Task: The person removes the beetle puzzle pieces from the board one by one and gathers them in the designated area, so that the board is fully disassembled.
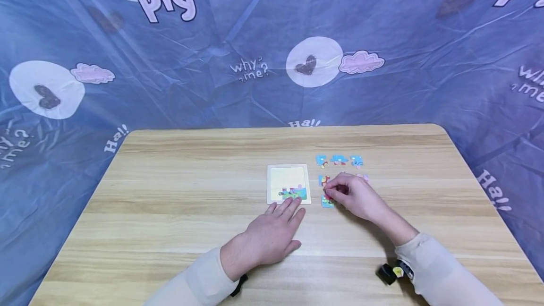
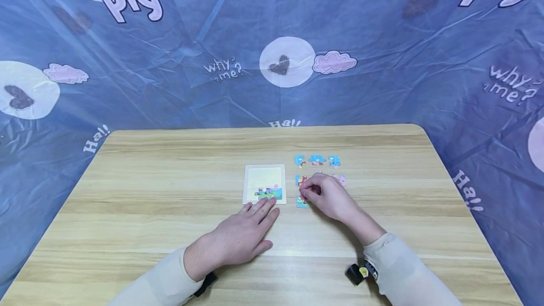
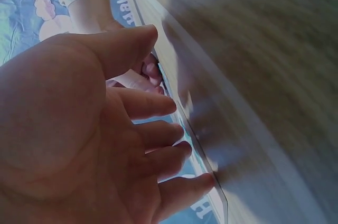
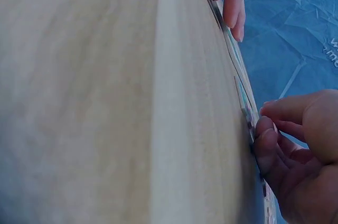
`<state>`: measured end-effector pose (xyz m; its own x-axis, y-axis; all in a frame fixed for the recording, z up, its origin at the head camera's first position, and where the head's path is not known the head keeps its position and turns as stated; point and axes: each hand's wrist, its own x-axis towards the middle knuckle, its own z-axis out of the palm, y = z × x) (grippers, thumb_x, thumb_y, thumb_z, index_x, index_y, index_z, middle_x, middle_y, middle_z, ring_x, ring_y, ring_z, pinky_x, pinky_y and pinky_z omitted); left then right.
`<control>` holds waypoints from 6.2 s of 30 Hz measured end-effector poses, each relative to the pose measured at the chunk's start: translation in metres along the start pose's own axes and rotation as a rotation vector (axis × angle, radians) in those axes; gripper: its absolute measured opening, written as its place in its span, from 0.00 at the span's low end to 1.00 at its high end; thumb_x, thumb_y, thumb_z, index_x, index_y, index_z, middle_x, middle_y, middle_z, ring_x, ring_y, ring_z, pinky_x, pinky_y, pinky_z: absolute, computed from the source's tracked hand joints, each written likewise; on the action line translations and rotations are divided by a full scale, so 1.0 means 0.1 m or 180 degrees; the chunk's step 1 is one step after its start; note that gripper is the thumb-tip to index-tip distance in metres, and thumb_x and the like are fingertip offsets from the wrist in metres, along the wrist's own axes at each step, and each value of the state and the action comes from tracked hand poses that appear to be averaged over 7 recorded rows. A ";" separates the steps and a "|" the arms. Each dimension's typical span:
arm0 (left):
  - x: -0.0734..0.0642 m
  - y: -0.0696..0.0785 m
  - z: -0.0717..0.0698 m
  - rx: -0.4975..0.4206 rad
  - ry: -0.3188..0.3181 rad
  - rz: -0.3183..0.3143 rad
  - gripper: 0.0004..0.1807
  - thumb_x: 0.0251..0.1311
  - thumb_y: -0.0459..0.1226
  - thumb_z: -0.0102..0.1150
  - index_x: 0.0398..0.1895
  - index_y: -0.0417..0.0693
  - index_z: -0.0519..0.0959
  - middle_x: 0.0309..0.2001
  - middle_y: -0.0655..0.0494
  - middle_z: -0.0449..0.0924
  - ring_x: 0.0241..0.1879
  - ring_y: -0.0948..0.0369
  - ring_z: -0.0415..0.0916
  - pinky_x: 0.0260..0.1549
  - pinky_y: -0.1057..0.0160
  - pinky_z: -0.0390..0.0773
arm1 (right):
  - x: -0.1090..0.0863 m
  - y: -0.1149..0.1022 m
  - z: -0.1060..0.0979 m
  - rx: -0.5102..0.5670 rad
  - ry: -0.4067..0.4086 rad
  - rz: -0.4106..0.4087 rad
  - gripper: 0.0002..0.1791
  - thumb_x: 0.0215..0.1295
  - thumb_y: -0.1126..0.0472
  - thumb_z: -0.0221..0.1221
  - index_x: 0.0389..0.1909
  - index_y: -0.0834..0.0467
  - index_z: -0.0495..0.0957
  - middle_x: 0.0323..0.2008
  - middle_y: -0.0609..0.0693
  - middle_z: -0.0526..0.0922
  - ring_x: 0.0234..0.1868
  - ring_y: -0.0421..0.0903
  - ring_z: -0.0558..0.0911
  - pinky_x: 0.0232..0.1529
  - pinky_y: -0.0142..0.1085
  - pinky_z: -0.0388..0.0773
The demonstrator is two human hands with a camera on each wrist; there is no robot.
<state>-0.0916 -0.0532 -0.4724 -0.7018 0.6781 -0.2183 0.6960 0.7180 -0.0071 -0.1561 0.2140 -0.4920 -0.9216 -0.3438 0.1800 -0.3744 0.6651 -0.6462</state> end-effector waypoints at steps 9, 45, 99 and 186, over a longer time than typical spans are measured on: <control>0.03 0.05 -0.02 0.0061 -0.0134 -0.0110 0.41 0.80 0.58 0.52 0.87 0.50 0.58 0.89 0.50 0.51 0.87 0.54 0.52 0.81 0.49 0.64 | 0.05 -0.09 0.01 0.0069 0.0018 -0.0123 0.04 0.70 0.67 0.70 0.41 0.56 0.91 0.35 0.43 0.87 0.35 0.34 0.78 0.38 0.30 0.78; 0.05 0.11 -0.01 0.0284 -0.0190 -0.0261 0.40 0.81 0.60 0.49 0.86 0.51 0.59 0.88 0.53 0.52 0.87 0.58 0.52 0.82 0.52 0.63 | 0.66 -0.37 0.40 0.0225 -0.0628 -0.0351 0.04 0.73 0.65 0.67 0.41 0.58 0.91 0.33 0.46 0.87 0.32 0.36 0.77 0.37 0.31 0.76; 0.01 -0.04 -0.10 0.0162 -0.0292 -0.0156 0.41 0.81 0.60 0.49 0.87 0.51 0.57 0.89 0.53 0.50 0.88 0.58 0.49 0.83 0.50 0.60 | 0.80 -0.49 0.36 0.0184 -0.0695 0.0165 0.11 0.78 0.59 0.61 0.40 0.56 0.91 0.32 0.45 0.89 0.31 0.39 0.80 0.40 0.37 0.78; 0.02 0.03 -0.09 0.0120 -0.0380 -0.0163 0.41 0.81 0.60 0.47 0.88 0.51 0.55 0.89 0.53 0.48 0.89 0.58 0.45 0.84 0.50 0.59 | 0.84 -0.54 0.37 0.0617 -0.1197 -0.0019 0.05 0.73 0.66 0.66 0.41 0.57 0.91 0.32 0.46 0.89 0.30 0.40 0.79 0.36 0.33 0.77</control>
<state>-0.0922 -0.0484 -0.4642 -0.7150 0.6156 -0.3312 0.6665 0.7433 -0.0574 -0.2095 0.1250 -0.4697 -0.8045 -0.5891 -0.0757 -0.3203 0.5377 -0.7799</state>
